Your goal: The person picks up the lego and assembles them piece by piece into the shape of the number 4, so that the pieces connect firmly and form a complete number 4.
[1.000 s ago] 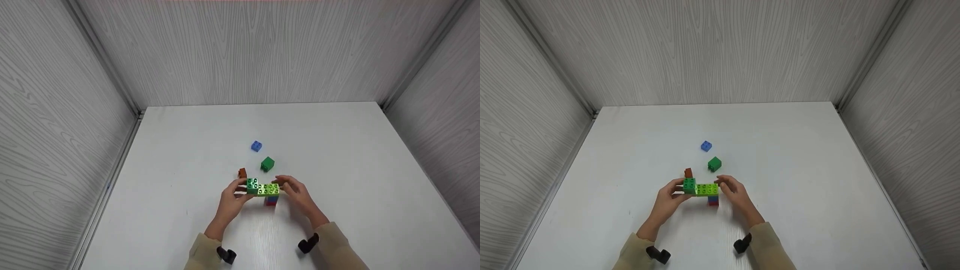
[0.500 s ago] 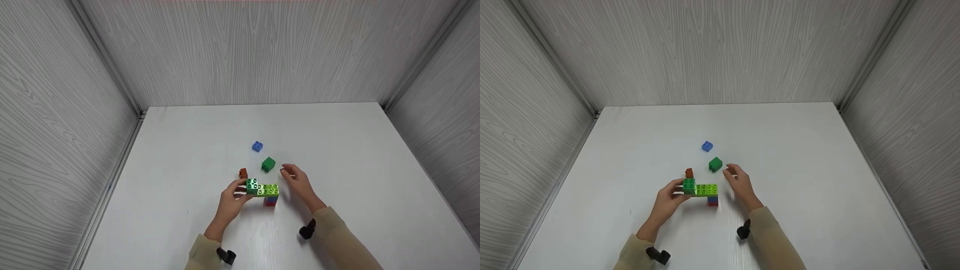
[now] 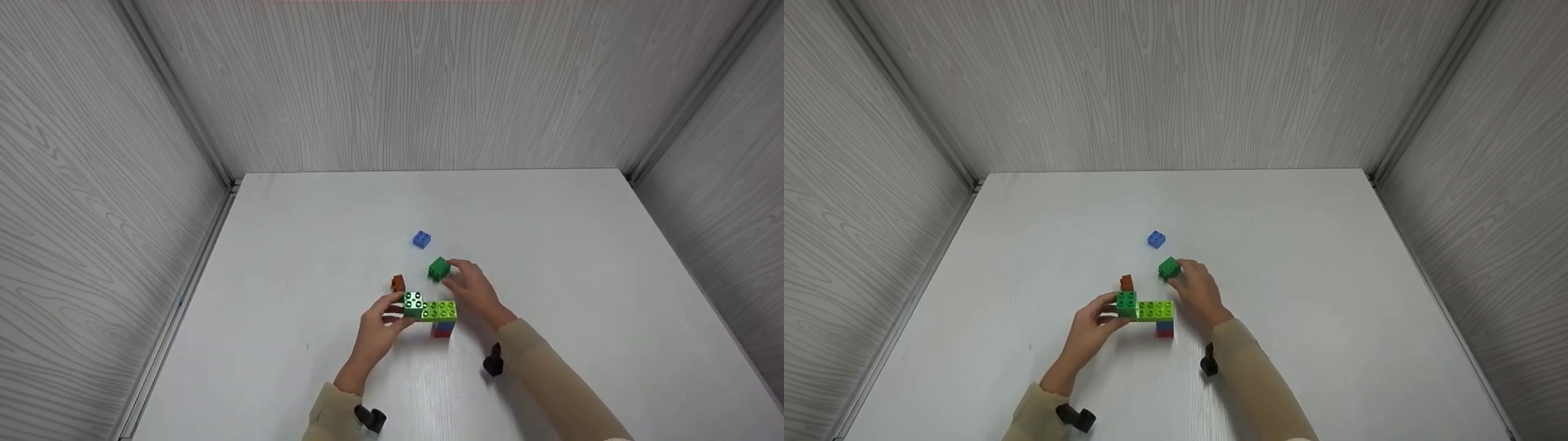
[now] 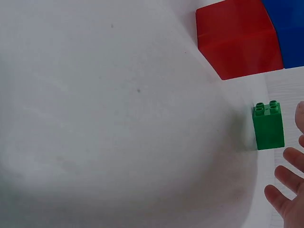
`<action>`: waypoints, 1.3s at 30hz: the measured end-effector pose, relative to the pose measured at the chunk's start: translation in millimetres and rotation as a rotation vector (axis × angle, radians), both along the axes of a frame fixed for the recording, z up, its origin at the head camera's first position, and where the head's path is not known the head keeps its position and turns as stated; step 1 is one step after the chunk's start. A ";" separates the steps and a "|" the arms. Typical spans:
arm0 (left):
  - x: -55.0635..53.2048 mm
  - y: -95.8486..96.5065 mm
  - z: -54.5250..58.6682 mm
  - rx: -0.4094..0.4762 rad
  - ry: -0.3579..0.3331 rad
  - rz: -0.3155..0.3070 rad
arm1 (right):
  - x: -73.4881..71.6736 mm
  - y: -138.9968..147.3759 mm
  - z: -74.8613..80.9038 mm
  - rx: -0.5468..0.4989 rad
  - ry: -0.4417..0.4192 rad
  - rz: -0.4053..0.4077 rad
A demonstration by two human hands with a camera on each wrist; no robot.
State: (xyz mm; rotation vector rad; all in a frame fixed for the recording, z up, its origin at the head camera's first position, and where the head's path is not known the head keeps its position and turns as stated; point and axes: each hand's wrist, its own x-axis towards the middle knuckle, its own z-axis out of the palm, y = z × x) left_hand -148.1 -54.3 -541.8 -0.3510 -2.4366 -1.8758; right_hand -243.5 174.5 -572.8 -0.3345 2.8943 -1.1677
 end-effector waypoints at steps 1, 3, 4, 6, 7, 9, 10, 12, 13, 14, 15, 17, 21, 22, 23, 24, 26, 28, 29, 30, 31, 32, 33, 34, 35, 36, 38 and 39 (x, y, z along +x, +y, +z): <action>-0.2 -0.3 -0.6 0.000 0.010 -0.001 | -1.2 -1.8 0.2 0.045 0.015 0.013; -0.4 -0.6 -1.3 0.004 0.019 0.001 | -2.9 -5.5 0.9 0.130 0.039 0.038; -0.3 -0.7 -1.5 0.012 0.023 0.001 | -3.6 -7.1 1.2 0.173 0.049 0.052; -0.2 -0.8 -2.5 0.031 0.030 0.001 | -4.7 -9.8 1.6 0.246 0.067 0.080; -0.3 -0.7 -2.9 0.038 0.033 0.000 | -5.2 -10.8 1.5 0.265 0.067 0.091; 0.0 -0.8 -3.4 0.046 0.038 0.000 | -6.3 -12.1 0.3 0.296 0.077 0.115; 0.0 -0.5 -3.6 0.041 0.042 0.002 | -6.9 -12.1 -0.1 0.306 0.077 0.122; 0.0 0.1 -3.6 0.016 0.049 0.009 | -8.1 -11.5 -1.8 0.320 0.081 0.133; 0.2 0.3 -3.5 0.002 0.050 0.011 | -8.4 -11.2 -2.8 0.320 0.083 0.135; 0.5 0.4 -3.4 -0.010 0.053 0.013 | -8.5 -10.9 -4.0 0.323 0.088 0.138; 0.9 0.6 -3.2 -0.022 0.054 0.014 | -8.5 -10.7 -5.2 0.331 0.091 0.139; 1.9 1.1 -3.1 -0.034 0.052 0.012 | -7.6 -10.5 -7.2 0.343 0.110 0.143; 3.1 1.7 -4.2 -0.034 0.046 0.011 | -5.1 -10.7 -9.4 0.336 0.155 0.141; 3.2 1.9 -4.5 -0.032 0.046 0.012 | -4.5 -10.7 -9.2 0.329 0.162 0.134; 3.2 2.2 -4.8 -0.028 0.047 0.012 | -3.9 -10.5 -9.0 0.318 0.166 0.126; 3.1 2.4 -5.1 -0.025 0.048 0.012 | -3.3 -10.4 -8.5 0.309 0.166 0.117; 3.2 2.8 -4.1 -0.016 0.051 0.013 | -2.6 -10.4 -7.2 0.290 0.149 0.097; 5.5 3.4 2.0 -0.012 0.055 0.011 | -2.3 -10.4 -6.1 0.272 0.123 0.084; 7.5 3.7 7.3 -0.009 0.056 0.010 | -2.2 -10.3 -5.8 0.262 0.108 0.079; 9.5 4.0 12.3 -0.006 0.054 0.009 | -2.1 -10.1 -5.6 0.255 0.102 0.077; 11.2 4.4 17.4 -0.002 0.052 0.008 | -2.0 -9.8 -5.6 0.250 0.097 0.075; 12.9 4.7 22.5 0.000 0.051 0.007 | -1.9 -9.4 -5.7 0.249 0.099 0.076; 14.8 5.0 27.4 -0.001 0.056 0.005 | -1.7 -9.1 -6.0 0.248 0.108 0.077; 16.4 5.0 31.9 0.000 0.060 0.004 | -1.0 -8.9 -6.3 0.243 0.119 0.080; 16.3 5.2 32.8 0.004 0.058 0.004 | -0.5 -8.6 -6.8 0.238 0.132 0.085; 16.2 5.2 33.1 0.006 0.058 0.003 | 0.1 -8.6 -7.4 0.233 0.143 0.086; 16.3 5.2 34.0 0.004 0.065 0.000 | 1.5 -8.5 -8.7 0.223 0.146 0.084; 16.2 5.2 34.1 0.004 0.065 0.000 | 2.3 -8.5 -9.2 0.213 0.139 0.082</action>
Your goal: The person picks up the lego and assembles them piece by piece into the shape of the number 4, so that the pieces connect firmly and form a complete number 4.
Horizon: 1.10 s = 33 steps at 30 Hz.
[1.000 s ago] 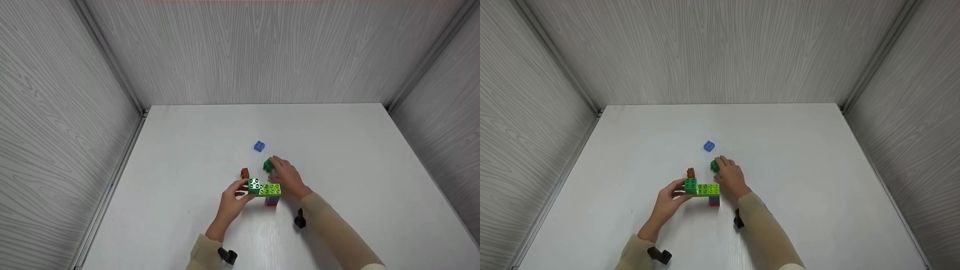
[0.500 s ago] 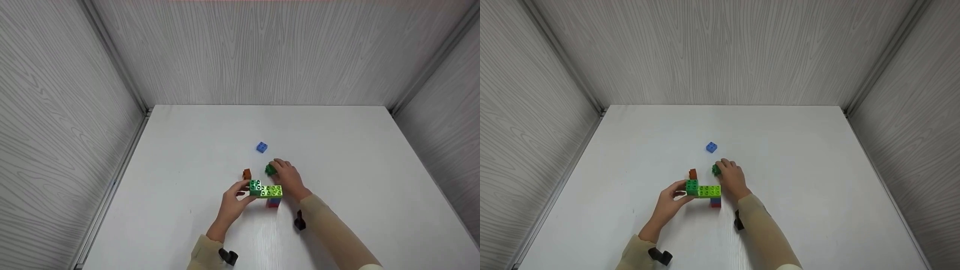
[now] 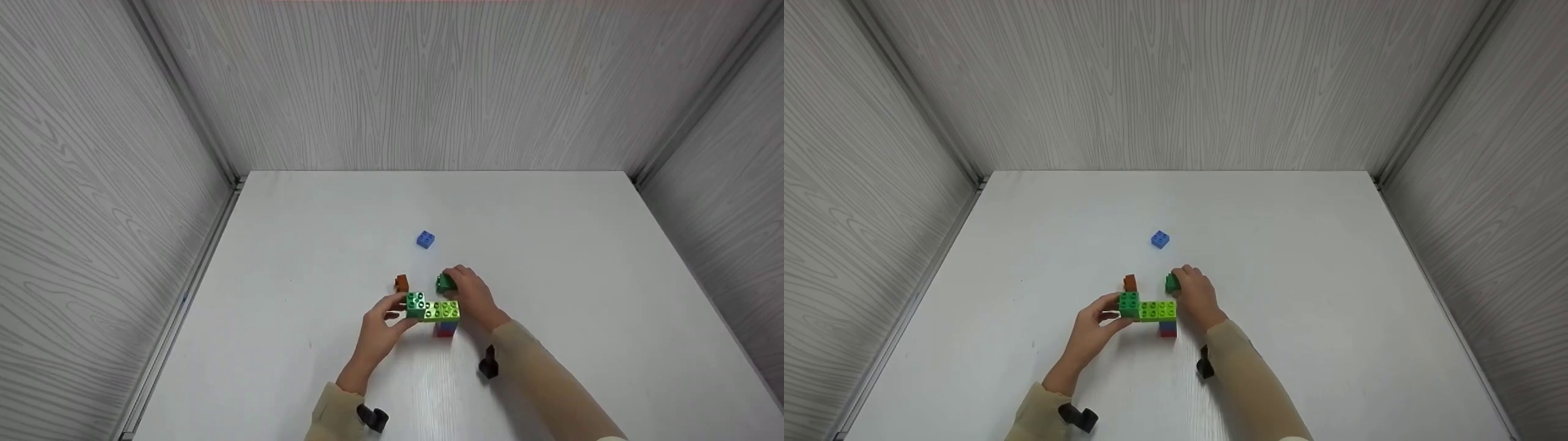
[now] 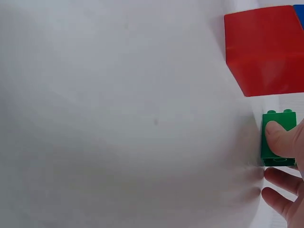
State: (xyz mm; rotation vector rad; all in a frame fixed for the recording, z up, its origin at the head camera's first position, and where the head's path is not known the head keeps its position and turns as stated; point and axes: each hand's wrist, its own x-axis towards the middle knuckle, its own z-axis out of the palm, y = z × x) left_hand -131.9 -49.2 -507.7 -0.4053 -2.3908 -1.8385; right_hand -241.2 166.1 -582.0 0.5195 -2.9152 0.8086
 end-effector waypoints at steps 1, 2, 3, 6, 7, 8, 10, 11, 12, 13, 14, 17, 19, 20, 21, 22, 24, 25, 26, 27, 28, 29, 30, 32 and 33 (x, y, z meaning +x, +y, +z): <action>-0.3 -0.1 -0.2 0.001 -0.002 -0.001 | 0.8 0.0 -0.6 -0.012 -0.011 -0.004; -0.4 -0.2 -0.5 0.002 -0.004 -0.001 | 1.4 0.0 -1.2 -0.021 -0.027 -0.011; -0.6 -0.3 -0.6 0.004 -0.006 -0.001 | 2.2 0.2 -1.7 -0.031 -0.041 -0.018; -1.1 -0.8 -0.5 0.011 -0.013 -0.003 | 4.4 1.4 -2.0 -0.075 -0.090 -0.038; -1.2 -1.0 -0.5 0.012 -0.011 -0.004 | 5.1 1.9 -1.6 -0.091 -0.102 -0.045; -1.3 -1.3 -0.6 0.011 -0.008 -0.005 | 6.0 2.4 -1.0 -0.108 -0.114 -0.053; -1.4 -1.8 -0.3 0.009 -0.006 -0.005 | 8.3 3.0 1.1 -0.154 -0.146 -0.076; -1.7 -1.8 -0.6 0.007 -0.007 -0.004 | 9.4 3.6 2.0 -0.174 -0.150 -0.083; -1.7 -1.7 -1.0 0.006 -0.008 -0.003 | 10.6 4.2 2.7 -0.194 -0.153 -0.090; -3.2 -1.6 -4.3 0.005 -0.009 -0.002 | 11.9 4.9 3.1 -0.212 -0.152 -0.095; -5.1 -1.4 -8.2 0.003 -0.011 0.000 | 13.4 5.8 3.4 -0.228 -0.150 -0.100; -11.4 -0.7 -23.3 0.004 -0.031 0.008 | 18.0 9.5 3.6 -0.276 -0.109 -0.090; -15.4 -0.6 -33.7 0.000 -0.037 0.013 | 22.0 11.9 4.5 -0.313 -0.085 -0.089; -16.0 -0.6 -36.1 -0.002 -0.040 0.014 | 24.0 12.8 5.3 -0.337 -0.073 -0.091; -16.2 -0.8 -37.6 -0.002 -0.041 0.015 | 25.9 13.4 6.3 -0.366 -0.058 -0.090; -16.2 -1.1 -38.3 -0.002 -0.039 0.016 | 27.8 14.0 7.3 -0.395 -0.043 -0.090; -16.3 -1.6 -39.0 -0.004 -0.032 0.016 | 30.9 14.9 9.3 -0.450 -0.012 -0.096; -16.1 -1.9 -38.8 -0.005 -0.029 0.016 | 32.4 15.2 10.4 -0.479 0.004 -0.095; -15.9 -2.1 -38.3 -0.008 -0.027 0.018 | 33.6 15.4 11.2 -0.501 0.025 -0.091; -15.7 -2.3 -37.9 -0.013 -0.026 0.020 | 34.7 15.8 11.8 -0.521 0.043 -0.086; -15.6 -2.3 -37.7 -0.019 -0.025 0.020 | 35.7 16.1 12.3 -0.536 0.058 -0.082; -15.4 -2.2 -37.5 -0.026 -0.023 0.021 | 36.7 16.3 12.9 -0.548 0.072 -0.076; -14.9 -2.2 -37.1 -0.032 -0.023 0.022 | 37.8 16.5 13.5 -0.561 0.081 -0.070; -14.4 -1.9 -36.6 -0.040 -0.026 0.024 | 40.0 16.6 15.0 -0.575 0.096 -0.058; -14.2 -2.0 -36.6 -0.042 -0.024 0.024 | 41.2 16.5 15.9 -0.584 0.096 -0.056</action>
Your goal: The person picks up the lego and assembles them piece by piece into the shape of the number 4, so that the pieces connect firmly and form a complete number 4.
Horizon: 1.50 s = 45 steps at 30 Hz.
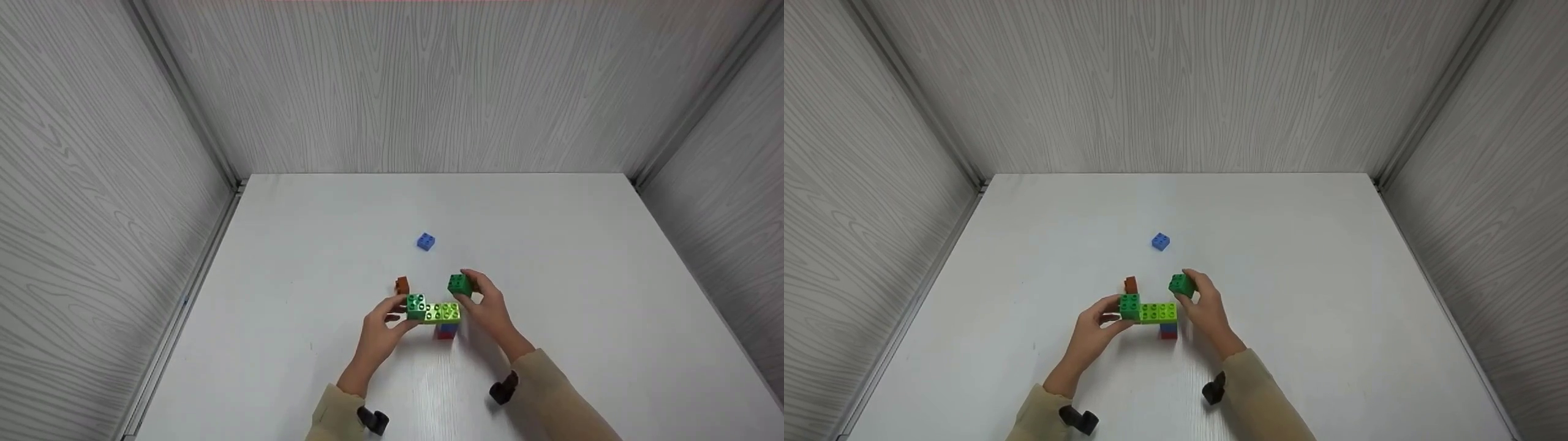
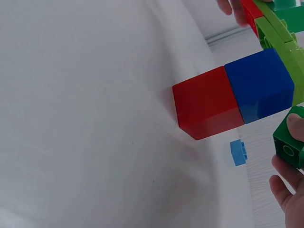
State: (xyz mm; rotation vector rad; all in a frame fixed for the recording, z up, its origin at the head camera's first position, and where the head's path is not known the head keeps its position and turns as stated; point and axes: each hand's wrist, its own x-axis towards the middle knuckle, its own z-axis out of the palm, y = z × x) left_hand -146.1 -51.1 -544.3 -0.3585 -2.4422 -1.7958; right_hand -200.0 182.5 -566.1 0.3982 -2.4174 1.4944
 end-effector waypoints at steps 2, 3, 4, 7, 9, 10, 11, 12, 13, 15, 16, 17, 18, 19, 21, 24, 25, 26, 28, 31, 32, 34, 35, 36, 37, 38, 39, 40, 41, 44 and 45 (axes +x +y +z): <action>-0.4 0.2 -0.4 0.001 0.007 0.001 | 1.8 -0.3 3.0 -0.018 -0.005 -0.002; -0.7 0.1 -0.8 -0.001 0.007 0.003 | 2.9 -0.5 4.5 -0.029 -0.010 -0.003; -0.8 0.1 -1.2 -0.002 0.009 0.004 | 4.0 -0.6 5.9 -0.037 -0.015 -0.006; -0.9 -0.4 -3.0 -0.001 0.018 0.003 | 7.7 -1.1 10.0 -0.071 -0.031 -0.017; -1.0 -0.8 -3.7 0.001 0.018 0.003 | 10.2 -1.3 12.6 -0.088 -0.031 -0.018; -1.0 -0.8 -4.0 0.006 0.020 0.001 | 11.5 -1.6 14.3 -0.093 -0.030 -0.018; -1.1 -0.9 -4.3 0.009 0.022 -0.001 | 13.0 -1.9 16.2 -0.098 -0.029 -0.018; -1.3 -0.9 -4.7 0.008 0.024 -0.001 | 14.6 -2.3 18.8 -0.105 -0.024 -0.015; -1.6 -0.9 -4.8 0.008 0.024 -0.001 | 16.4 -2.9 21.8 -0.114 -0.021 -0.010; -2.2 -0.9 -5.2 0.010 0.023 -0.004 | 22.4 -5.5 32.7 -0.113 -0.003 -0.003; -1.8 -0.9 -5.9 0.011 0.019 -0.005 | 25.8 -7.0 37.8 -0.118 0.003 0.001; -1.6 -1.0 -6.3 0.010 0.016 -0.006 | 29.3 -8.4 42.9 -0.123 0.008 0.004; -1.6 -1.1 -6.8 0.012 0.015 -0.008 | 32.7 -10.0 48.5 -0.133 0.013 0.010; -1.4 -1.2 -6.9 0.016 0.013 -0.011 | 35.9 -11.5 53.3 -0.137 0.017 0.013; -1.5 -1.1 -7.4 0.025 0.019 -0.017 | 39.9 -13.4 59.3 -0.149 0.027 0.023; -2.3 -0.7 -7.5 0.036 0.033 -0.025 | 41.8 -14.5 58.7 -0.180 0.031 0.045; -2.6 -0.4 -7.4 0.035 0.034 -0.025 | 41.3 -14.3 55.8 -0.187 0.029 0.050; -3.0 -0.2 -7.4 0.033 0.037 -0.025 | 40.5 -13.9 52.4 -0.198 0.024 0.058; -3.7 0.2 -6.7 0.027 0.035 -0.025 | 39.0 -13.3 45.4 -0.212 0.014 0.076; -4.2 0.2 -5.4 0.015 0.022 -0.023 | 37.8 -12.7 36.3 -0.218 0.004 0.110; -4.3 0.2 -5.0 0.013 0.016 -0.023 | 38.1 -13.1 34.6 -0.217 0.004 0.120; -4.1 0.3 -3.7 0.008 0.004 -0.019 | 39.3 -14.1 32.6 -0.214 0.001 0.136; -4.1 0.3 -3.9 0.007 0.003 -0.018 | 40.0 -14.8 32.1 -0.216 -0.005 0.141; -4.0 0.3 -4.0 0.011 0.008 -0.020 | 42.0 -16.1 34.7 -0.215 -0.006 0.144; -2.0 1.0 1.1 0.018 0.005 -0.020 | 44.0 -17.4 37.5 -0.214 -0.016 0.147; 0.3 1.3 6.8 0.025 0.009 -0.021 | 46.1 -18.6 40.6 -0.212 -0.029 0.148; 2.8 1.6 12.5 0.032 0.012 -0.023 | 48.2 -19.7 44.1 -0.211 -0.043 0.150; 5.2 1.7 18.2 0.040 0.017 -0.025 | 50.3 -20.7 47.5 -0.210 -0.055 0.153; 7.5 2.0 23.5 0.048 0.017 -0.028 | 52.0 -21.5 50.7 -0.211 -0.066 0.157; 12.3 2.7 36.2 0.054 0.007 -0.027 | 52.7 -21.2 52.3 -0.223 -0.095 0.175; 12.3 2.8 36.6 0.056 0.002 -0.026 | 52.1 -20.7 51.3 -0.230 -0.099 0.183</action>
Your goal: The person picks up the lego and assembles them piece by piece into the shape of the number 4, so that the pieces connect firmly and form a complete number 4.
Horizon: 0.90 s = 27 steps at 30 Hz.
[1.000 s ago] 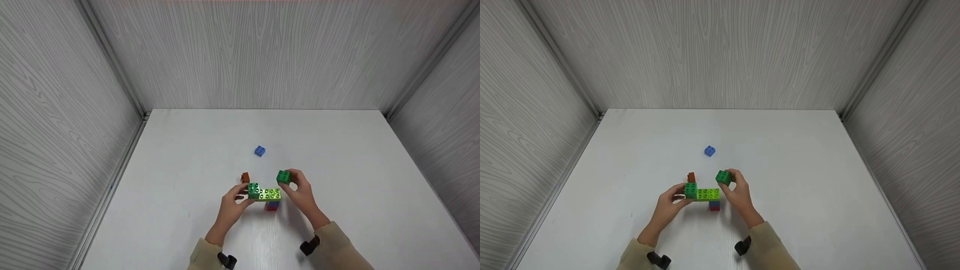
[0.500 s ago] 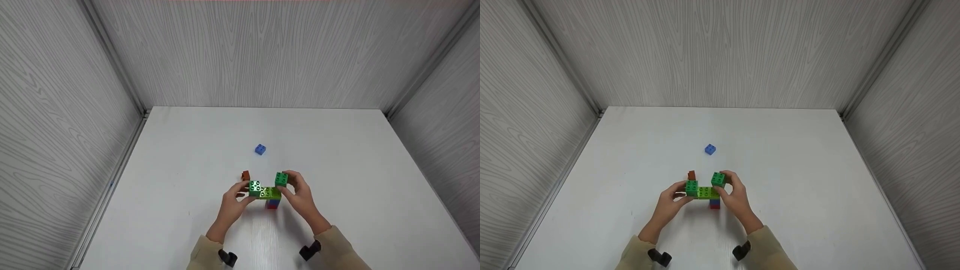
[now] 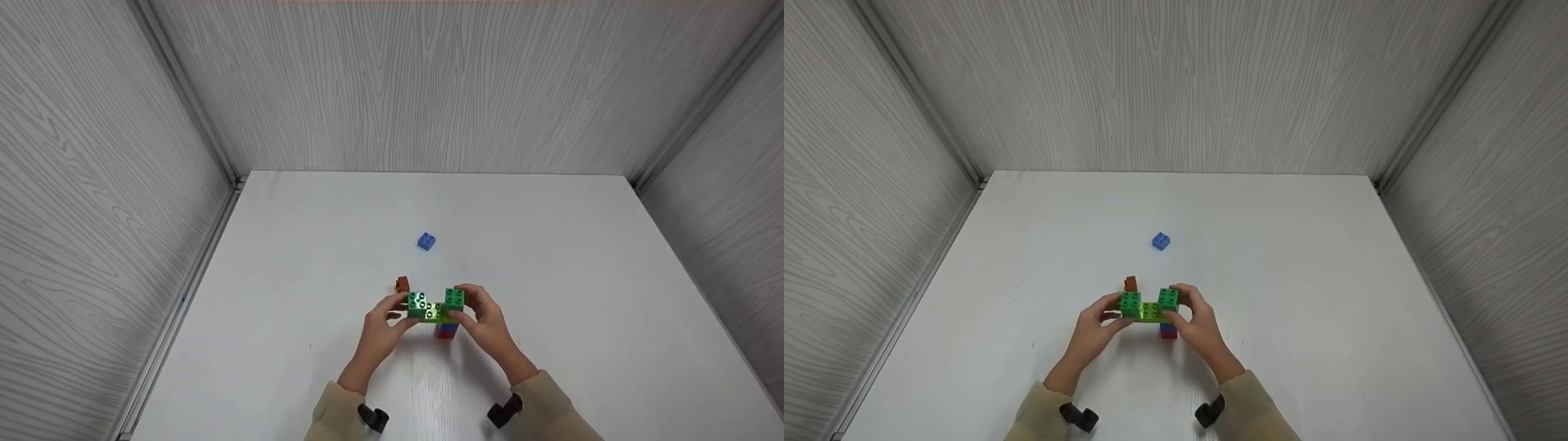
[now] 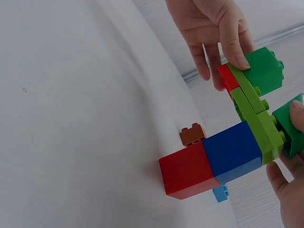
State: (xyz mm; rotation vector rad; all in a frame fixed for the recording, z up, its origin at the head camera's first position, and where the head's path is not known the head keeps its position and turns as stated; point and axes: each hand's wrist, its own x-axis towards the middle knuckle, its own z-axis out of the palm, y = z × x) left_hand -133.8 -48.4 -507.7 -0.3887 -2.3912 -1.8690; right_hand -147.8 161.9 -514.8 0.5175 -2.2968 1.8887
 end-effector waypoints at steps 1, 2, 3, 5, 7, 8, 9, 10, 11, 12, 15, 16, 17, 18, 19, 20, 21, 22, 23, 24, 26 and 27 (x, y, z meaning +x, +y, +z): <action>0.0 0.2 0.3 0.001 -0.004 0.002 | -1.0 0.6 -1.0 -0.009 -0.003 0.009; -0.1 0.4 0.5 0.002 -0.006 0.003 | -2.0 1.3 -2.0 -0.017 -0.006 0.018; -0.3 0.6 0.6 0.001 -0.008 0.006 | -2.9 2.1 -3.1 -0.028 -0.013 0.027; -0.5 0.7 0.2 0.003 -0.011 0.008 | -4.0 3.2 -4.6 -0.043 -0.020 0.044; -0.4 0.9 -0.6 0.003 -0.007 0.008 | -4.4 4.1 -5.7 -0.050 -0.023 0.057; -0.5 0.9 -1.0 0.002 -0.005 0.008 | -4.4 4.5 -6.4 -0.050 -0.023 0.063; -0.5 0.8 -1.2 -0.001 -0.003 0.008 | -4.3 4.8 -6.8 -0.054 -0.024 0.068; -0.5 0.8 -1.6 -0.004 0.003 0.008 | -4.2 5.1 -7.1 -0.051 -0.023 0.070; -0.4 0.7 -1.7 -0.006 0.007 0.007 | -4.0 5.4 -7.3 -0.046 -0.023 0.072; -0.2 0.6 -1.7 -0.009 0.011 0.007 | -3.9 5.6 -7.5 -0.042 -0.024 0.074; -0.9 0.7 -0.8 -0.010 0.006 0.007 | -4.2 6.5 -7.6 -0.033 -0.028 0.082; -1.1 0.8 -1.0 -0.009 0.005 0.005 | -4.4 6.9 -7.6 -0.029 -0.029 0.084; -1.3 0.9 -0.8 -0.006 0.002 0.004 | -4.6 7.1 -7.5 -0.024 -0.029 0.087; -2.9 1.3 -3.8 -0.002 0.000 0.004 | -4.9 7.2 -7.4 -0.023 -0.032 0.091; -4.8 1.4 -7.9 0.000 -0.005 0.006 | -5.2 7.4 -7.3 -0.022 -0.034 0.096; -6.7 1.4 -12.7 0.001 -0.005 0.009 | -5.5 7.6 -7.2 -0.020 -0.035 0.099; -8.8 1.4 -17.9 0.002 -0.005 0.011 | -5.7 7.7 -7.1 -0.020 -0.037 0.101; -10.8 1.3 -23.2 0.001 -0.003 0.011 | -5.9 7.8 -6.8 -0.019 -0.038 0.101; -12.8 1.1 -28.5 0.003 -0.004 0.011 | -5.9 8.0 -6.7 -0.017 -0.038 0.100; -15.1 1.0 -34.2 0.001 -0.008 0.013 | -5.8 8.2 -6.5 -0.013 -0.039 0.096; -16.5 0.4 -38.8 -0.003 -0.010 0.014 | -5.5 8.4 -6.3 -0.005 -0.038 0.087; -17.1 0.2 -40.1 -0.004 -0.009 0.013 | -5.5 8.4 -6.1 -0.001 -0.039 0.080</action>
